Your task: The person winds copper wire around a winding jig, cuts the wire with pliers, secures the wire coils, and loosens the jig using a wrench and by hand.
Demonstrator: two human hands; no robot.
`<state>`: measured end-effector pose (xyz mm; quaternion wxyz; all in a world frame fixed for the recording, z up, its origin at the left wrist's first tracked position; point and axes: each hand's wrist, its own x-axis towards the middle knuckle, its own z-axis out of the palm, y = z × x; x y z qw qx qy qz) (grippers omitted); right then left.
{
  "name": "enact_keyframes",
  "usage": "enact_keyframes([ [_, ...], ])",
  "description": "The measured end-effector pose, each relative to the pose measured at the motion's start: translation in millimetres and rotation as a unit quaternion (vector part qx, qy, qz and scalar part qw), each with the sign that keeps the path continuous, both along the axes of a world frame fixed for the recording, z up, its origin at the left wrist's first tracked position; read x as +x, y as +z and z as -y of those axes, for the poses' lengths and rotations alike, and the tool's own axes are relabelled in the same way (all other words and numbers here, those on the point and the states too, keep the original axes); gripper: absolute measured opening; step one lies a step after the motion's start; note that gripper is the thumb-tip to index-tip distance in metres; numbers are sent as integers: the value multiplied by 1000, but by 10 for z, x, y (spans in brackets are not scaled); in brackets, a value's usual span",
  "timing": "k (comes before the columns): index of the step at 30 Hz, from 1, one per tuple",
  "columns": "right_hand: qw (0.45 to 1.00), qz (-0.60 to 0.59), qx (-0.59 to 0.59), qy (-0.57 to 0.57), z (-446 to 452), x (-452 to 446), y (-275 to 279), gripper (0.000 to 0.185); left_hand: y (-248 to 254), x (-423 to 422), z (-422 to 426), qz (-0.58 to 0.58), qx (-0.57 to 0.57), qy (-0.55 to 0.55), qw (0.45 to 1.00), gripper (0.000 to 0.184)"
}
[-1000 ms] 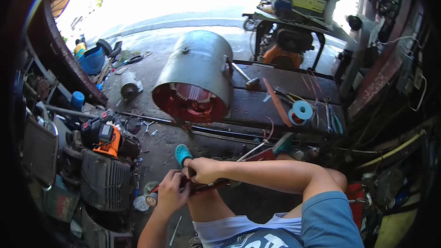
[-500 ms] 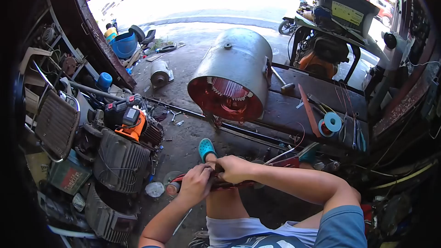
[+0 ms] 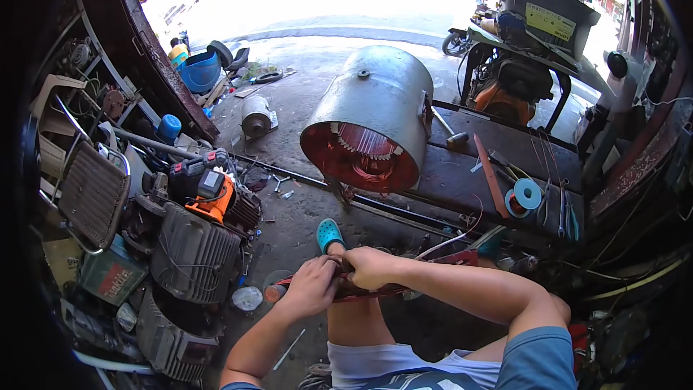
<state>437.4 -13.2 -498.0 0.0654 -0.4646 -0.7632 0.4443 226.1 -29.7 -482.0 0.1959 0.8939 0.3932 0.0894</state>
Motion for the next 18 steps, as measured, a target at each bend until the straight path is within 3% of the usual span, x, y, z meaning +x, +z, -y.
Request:
enact_keyframes([
  [1, 999, 8, -39, -11, -3, -6, 115, 33, 35, 12, 9, -7, -50, 21, 998, 27],
  [3, 992, 25, -115, -33, -14, -9, 350, 34, 32, 7, 9, -7, -45, 23, 999, 27],
  [7, 999, 14, -33, -16, -51, -4, 6, 36, -119, -34, -4, 19, 40, -1, 999, 27],
  [10, 1000, 10, -9, -17, -26, 6, -1, 36, -133, -20, 29, -10, 28, 9, 1000, 27],
  [18, 998, -15, 17, -52, 34, -14, -48, 32, -90, -51, 20, 62, -5, 33, 998, 28],
])
